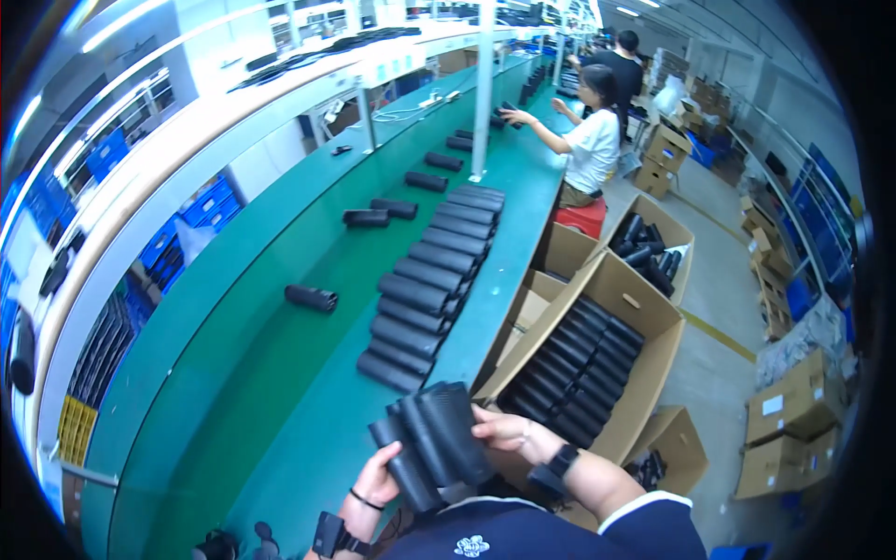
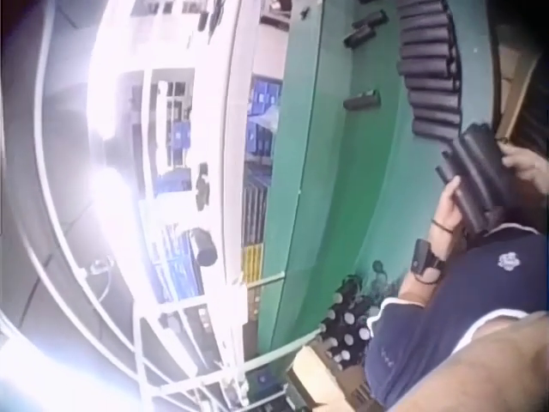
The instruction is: The person picks up a black cylinder, applies a small strip of tape to it by hand, and places it on the green table. After repeating this process, the person gathers several cylinders and places them into a cardboard box.
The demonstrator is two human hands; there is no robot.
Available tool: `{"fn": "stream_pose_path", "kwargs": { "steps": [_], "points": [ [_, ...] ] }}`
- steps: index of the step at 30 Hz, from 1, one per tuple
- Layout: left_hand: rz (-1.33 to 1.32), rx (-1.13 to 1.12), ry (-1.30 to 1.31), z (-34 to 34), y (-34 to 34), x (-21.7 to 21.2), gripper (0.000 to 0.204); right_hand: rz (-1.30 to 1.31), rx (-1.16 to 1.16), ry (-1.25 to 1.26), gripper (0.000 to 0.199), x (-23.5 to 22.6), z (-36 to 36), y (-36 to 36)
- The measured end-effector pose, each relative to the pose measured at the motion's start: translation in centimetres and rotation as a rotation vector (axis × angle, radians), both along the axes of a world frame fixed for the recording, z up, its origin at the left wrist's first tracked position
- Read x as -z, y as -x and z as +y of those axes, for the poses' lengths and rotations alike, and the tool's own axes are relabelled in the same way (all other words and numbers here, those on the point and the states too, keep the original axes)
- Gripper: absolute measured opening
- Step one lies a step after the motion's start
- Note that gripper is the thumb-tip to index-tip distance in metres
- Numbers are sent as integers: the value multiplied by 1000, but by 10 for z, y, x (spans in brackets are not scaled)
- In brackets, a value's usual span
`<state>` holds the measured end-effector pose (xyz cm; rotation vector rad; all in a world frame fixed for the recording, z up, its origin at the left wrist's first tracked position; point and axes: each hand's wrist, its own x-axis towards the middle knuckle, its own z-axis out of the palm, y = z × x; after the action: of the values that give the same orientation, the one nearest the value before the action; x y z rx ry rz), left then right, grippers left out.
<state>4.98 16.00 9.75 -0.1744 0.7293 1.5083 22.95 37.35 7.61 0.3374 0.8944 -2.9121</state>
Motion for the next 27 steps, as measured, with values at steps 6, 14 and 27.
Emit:
{"fn": "stream_pose_path", "kwargs": {
  "steps": [6,14,27],
  "points": [
    [35,-396,23,-142,55,46,55,-63,-388,19,97,25,-98,145],
    [31,-611,-37,-198,107,101,57,-124,-661,-126,98,89,-145,261],
    [69,-600,311,-224,112,123,57,-265,-445,-542,83,105,-152,262]
  ]
}}
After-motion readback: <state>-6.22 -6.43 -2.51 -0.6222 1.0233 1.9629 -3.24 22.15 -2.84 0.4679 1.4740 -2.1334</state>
